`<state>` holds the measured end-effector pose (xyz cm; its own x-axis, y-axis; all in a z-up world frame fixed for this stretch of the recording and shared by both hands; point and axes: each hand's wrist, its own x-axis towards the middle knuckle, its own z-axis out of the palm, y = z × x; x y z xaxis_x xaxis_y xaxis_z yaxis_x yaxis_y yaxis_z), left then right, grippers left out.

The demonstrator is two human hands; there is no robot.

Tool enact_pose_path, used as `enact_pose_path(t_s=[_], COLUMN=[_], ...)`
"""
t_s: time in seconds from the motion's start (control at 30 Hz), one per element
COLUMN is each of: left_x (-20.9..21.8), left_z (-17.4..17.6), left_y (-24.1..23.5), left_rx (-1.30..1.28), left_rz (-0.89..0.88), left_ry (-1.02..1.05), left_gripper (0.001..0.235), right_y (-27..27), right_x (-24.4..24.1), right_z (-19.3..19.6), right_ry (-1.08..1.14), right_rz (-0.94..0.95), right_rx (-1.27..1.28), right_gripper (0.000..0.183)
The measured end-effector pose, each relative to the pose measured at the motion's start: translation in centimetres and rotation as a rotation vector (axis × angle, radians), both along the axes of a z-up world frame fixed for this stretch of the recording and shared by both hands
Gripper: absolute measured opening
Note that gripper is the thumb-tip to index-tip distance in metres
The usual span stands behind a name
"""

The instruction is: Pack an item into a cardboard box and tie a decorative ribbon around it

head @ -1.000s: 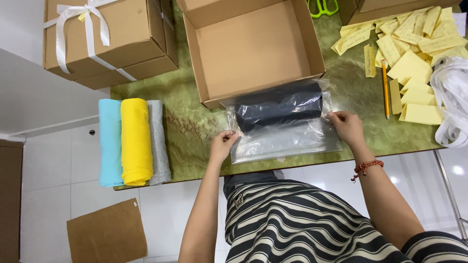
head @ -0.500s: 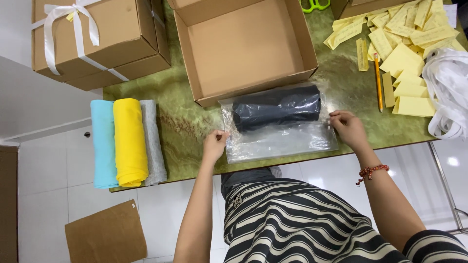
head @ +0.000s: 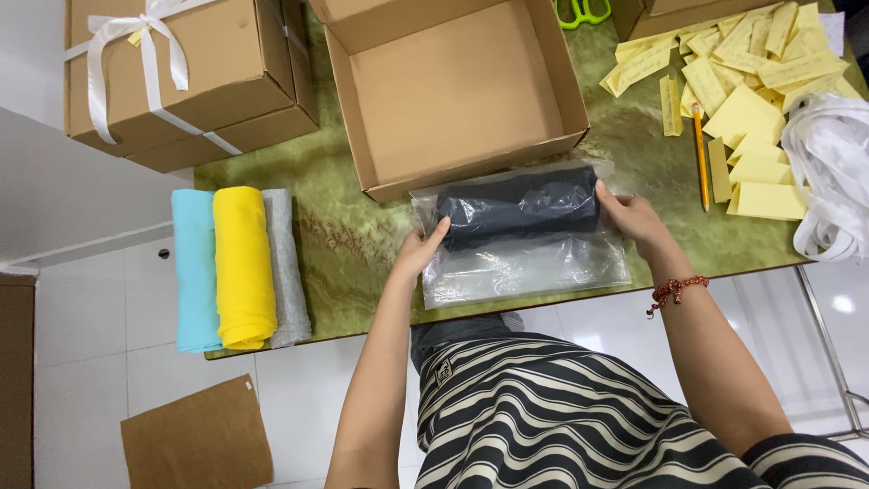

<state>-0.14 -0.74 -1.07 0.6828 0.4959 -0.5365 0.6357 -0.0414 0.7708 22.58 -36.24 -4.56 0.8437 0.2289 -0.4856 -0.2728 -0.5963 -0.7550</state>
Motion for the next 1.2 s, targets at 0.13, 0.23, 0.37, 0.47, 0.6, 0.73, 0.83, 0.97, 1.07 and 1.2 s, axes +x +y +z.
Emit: enact_pose_path(t_s=[0.13, 0.23, 0.37, 0.47, 0.6, 0.73, 0.83, 0.97, 1.07, 1.2], left_x=[-0.5, -0.5, 0.0, 0.2, 0.7, 1.2, 2.3, 4.8, 6.9, 10.8], left_z=[2.3, 4.7, 4.5, 5.4, 7.7, 10.7, 13.8, 19.9, 20.8, 15.3], left_y=[-0.6, -1.4, -1.5, -1.8, -1.8, -1.0, 0.7, 2.1, 5.3, 12.1], left_rx=[-0.027, -0.208, -0.324, -0.333, -0.318, -0.242, -0.164, -0.086, -0.053, 0.062], left_rz=[0.007, 0.033, 0.046, 0.035, -0.026, -0.064, -0.044, -0.02, 0.031, 0.143], left_ry=[0.0, 0.017, 0.028, 0.022, -0.054, -0.143, -0.256, -0.114, -0.223, -0.496], left_gripper=[0.102, 0.1, 0.105, 0.109, 0.103, 0.09, 0.087, 0.115, 0.111, 0.085], right_y=[3.2, 3.5, 2.6, 3.3, 1.6, 0.5, 2.3, 6.5, 10.9, 18.0], right_x=[-3.6, -4.2, -3.9, -5.3, -4.7, -2.9, -1.3, 1.8, 4.3, 7.5], right_z=[8.9, 9.5, 7.3, 9.2, 8.3, 10.4, 15.1, 20.3, 22.3, 22.0], right_ry=[0.062, 0.035, -0.015, -0.027, 0.068, 0.007, -0.022, -0.051, -0.137, -0.355], right_rz=[-0.009, -0.01, -0.006, -0.028, -0.121, -0.046, 0.017, 0.064, 0.086, 0.053], right_rx=[-0.063, -0.044, 0.067, 0.149, 0.41, 0.466, 0.532, 0.527, 0.516, 0.489], right_gripper=[0.098, 0.091, 0.08, 0.072, 0.074, 0.045, 0.048, 0.044, 0.033, 0.023])
